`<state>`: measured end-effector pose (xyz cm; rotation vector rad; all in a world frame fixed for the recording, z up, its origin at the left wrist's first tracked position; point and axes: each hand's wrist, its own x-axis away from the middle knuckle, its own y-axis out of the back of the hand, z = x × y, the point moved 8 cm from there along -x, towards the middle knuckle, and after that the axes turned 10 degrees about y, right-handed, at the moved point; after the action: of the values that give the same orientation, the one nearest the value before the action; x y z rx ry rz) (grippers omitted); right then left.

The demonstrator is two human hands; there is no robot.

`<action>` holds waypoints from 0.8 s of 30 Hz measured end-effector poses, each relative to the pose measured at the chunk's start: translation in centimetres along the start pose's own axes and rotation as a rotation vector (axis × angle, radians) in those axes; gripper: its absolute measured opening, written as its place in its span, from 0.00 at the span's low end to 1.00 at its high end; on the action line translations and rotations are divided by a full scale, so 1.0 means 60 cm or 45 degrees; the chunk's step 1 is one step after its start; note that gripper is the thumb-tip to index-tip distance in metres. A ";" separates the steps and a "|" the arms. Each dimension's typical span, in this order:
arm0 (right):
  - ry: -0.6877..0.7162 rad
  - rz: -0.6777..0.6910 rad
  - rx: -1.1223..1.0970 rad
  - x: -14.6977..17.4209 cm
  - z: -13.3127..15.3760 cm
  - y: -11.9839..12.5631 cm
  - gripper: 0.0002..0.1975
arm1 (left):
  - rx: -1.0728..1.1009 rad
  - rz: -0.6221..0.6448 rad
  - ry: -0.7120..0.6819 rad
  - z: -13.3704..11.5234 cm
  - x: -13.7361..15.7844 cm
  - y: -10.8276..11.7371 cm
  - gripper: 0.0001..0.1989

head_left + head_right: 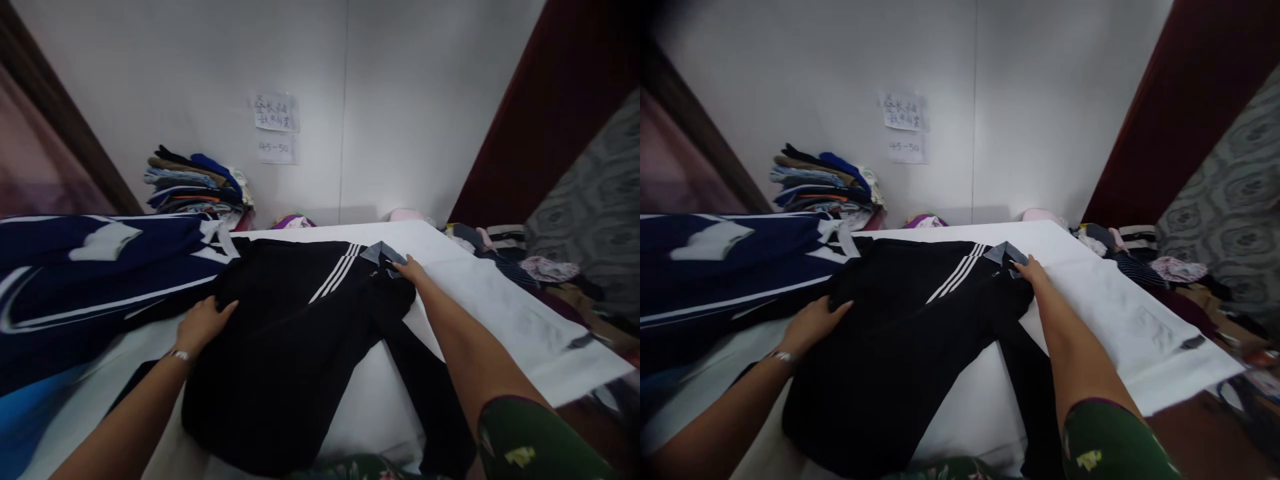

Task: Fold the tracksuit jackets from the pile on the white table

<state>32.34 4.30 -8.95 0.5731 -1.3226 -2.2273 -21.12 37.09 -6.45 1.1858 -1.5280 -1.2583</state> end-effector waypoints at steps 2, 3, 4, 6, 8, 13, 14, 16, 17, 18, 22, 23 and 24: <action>-0.031 0.086 0.108 -0.011 0.001 -0.015 0.42 | 0.017 0.038 0.054 -0.011 -0.015 -0.008 0.38; -0.033 0.131 0.195 -0.015 0.003 -0.021 0.42 | 0.027 0.069 0.069 -0.017 -0.020 -0.013 0.38; -0.016 0.172 0.283 -0.020 0.006 -0.024 0.40 | 0.036 0.095 0.068 -0.024 -0.025 -0.017 0.36; 0.061 0.226 0.408 -0.027 0.015 -0.024 0.29 | 0.046 0.118 0.041 -0.041 -0.031 -0.017 0.29; 0.140 0.229 0.457 -0.031 0.018 -0.013 0.19 | 0.048 0.080 0.000 -0.062 -0.037 -0.007 0.23; 0.160 -0.024 0.630 -0.027 -0.022 0.051 0.17 | 0.016 -0.083 -0.066 -0.142 -0.065 0.030 0.21; 0.129 -0.038 0.641 -0.024 -0.037 0.057 0.17 | 0.001 -0.077 -0.060 -0.157 -0.072 0.028 0.21; 0.069 0.004 0.573 -0.019 -0.065 0.057 0.18 | -0.020 -0.010 -0.027 -0.178 -0.084 0.012 0.22; 0.055 0.026 0.502 -0.018 -0.075 0.056 0.19 | -0.023 0.031 -0.009 -0.182 -0.087 0.002 0.23; 0.058 0.026 0.413 -0.017 -0.081 0.056 0.21 | -0.022 0.064 0.006 -0.182 -0.089 -0.007 0.24; 0.234 -0.185 0.123 -0.001 -0.071 0.086 0.24 | 0.027 0.033 -0.068 -0.162 -0.073 -0.011 0.27; 0.295 -0.254 0.080 0.013 -0.064 0.098 0.24 | 0.056 -0.037 -0.140 -0.158 -0.060 -0.001 0.27; 0.340 -0.309 0.032 0.033 -0.059 0.108 0.24 | 0.092 -0.111 -0.227 -0.154 -0.040 0.011 0.27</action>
<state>34.05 -2.02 -4.97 1.0496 -1.1966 -2.2251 -11.79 37.41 -4.24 1.2246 -1.6785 -1.4085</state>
